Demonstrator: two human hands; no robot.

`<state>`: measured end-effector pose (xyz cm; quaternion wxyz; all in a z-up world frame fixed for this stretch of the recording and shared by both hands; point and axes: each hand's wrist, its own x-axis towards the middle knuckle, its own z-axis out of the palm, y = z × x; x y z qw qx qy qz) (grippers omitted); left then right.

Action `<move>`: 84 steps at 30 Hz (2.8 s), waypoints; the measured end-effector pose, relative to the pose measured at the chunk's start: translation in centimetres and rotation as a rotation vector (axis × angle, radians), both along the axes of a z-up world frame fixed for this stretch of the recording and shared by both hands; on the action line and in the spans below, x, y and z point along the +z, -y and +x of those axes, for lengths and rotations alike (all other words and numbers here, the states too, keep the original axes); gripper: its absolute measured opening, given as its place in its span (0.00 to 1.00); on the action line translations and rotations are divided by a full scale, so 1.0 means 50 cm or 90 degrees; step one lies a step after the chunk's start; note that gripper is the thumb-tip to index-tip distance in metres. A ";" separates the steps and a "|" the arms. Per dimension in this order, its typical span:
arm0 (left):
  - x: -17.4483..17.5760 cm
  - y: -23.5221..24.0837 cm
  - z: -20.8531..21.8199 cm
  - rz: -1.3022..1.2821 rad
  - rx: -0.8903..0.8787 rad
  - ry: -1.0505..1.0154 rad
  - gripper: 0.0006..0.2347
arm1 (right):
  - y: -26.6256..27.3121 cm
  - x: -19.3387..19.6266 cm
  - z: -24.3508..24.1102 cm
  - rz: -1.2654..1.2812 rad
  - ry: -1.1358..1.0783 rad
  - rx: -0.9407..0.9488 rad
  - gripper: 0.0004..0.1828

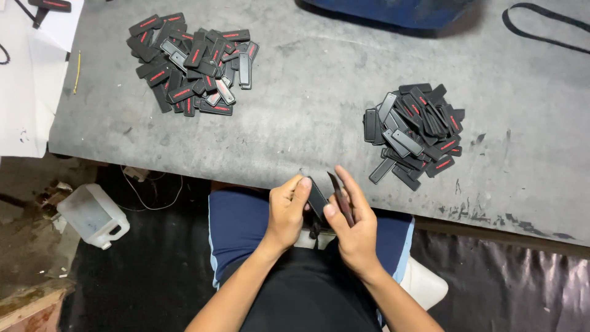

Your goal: Inspecting and cleaning small leather tags by hand at a workbench

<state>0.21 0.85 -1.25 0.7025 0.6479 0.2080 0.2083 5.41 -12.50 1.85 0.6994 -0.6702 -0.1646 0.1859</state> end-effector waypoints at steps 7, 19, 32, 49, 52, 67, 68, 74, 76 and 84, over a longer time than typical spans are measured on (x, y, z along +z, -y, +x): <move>0.020 0.013 -0.003 -0.230 -0.125 0.090 0.17 | -0.029 0.030 0.012 0.002 -0.114 -0.092 0.39; -0.059 -0.030 -0.006 -0.431 -0.011 0.060 0.22 | -0.077 0.005 0.007 0.128 -0.317 -0.005 0.33; -0.129 -0.137 0.027 -0.298 0.011 -0.043 0.13 | -0.155 -0.048 0.058 0.027 -0.238 -0.024 0.34; -0.101 -0.390 0.189 0.365 0.324 -0.205 0.09 | -0.028 -0.144 0.185 -0.273 -0.025 -0.186 0.22; -0.097 -0.272 0.206 0.204 0.147 -0.171 0.13 | 0.008 -0.146 0.229 -0.405 0.063 -0.235 0.15; -0.110 -0.030 0.185 0.054 -0.067 -0.252 0.07 | -0.045 -0.207 0.290 -0.757 0.453 -0.272 0.17; -0.114 -0.029 0.183 0.050 -0.045 -0.245 0.07 | -0.041 -0.210 0.290 -0.754 0.472 -0.283 0.16; -0.093 -0.022 0.167 0.042 -0.001 -0.196 0.08 | -0.015 -0.226 0.297 -0.625 0.476 -0.325 0.14; -0.079 -0.020 0.168 0.041 0.000 -0.187 0.08 | -0.009 -0.213 0.299 -0.574 0.430 -0.331 0.14; 0.014 -0.019 0.177 -0.023 -0.054 -0.050 0.14 | 0.005 -0.067 0.167 -0.086 -0.274 -0.176 0.15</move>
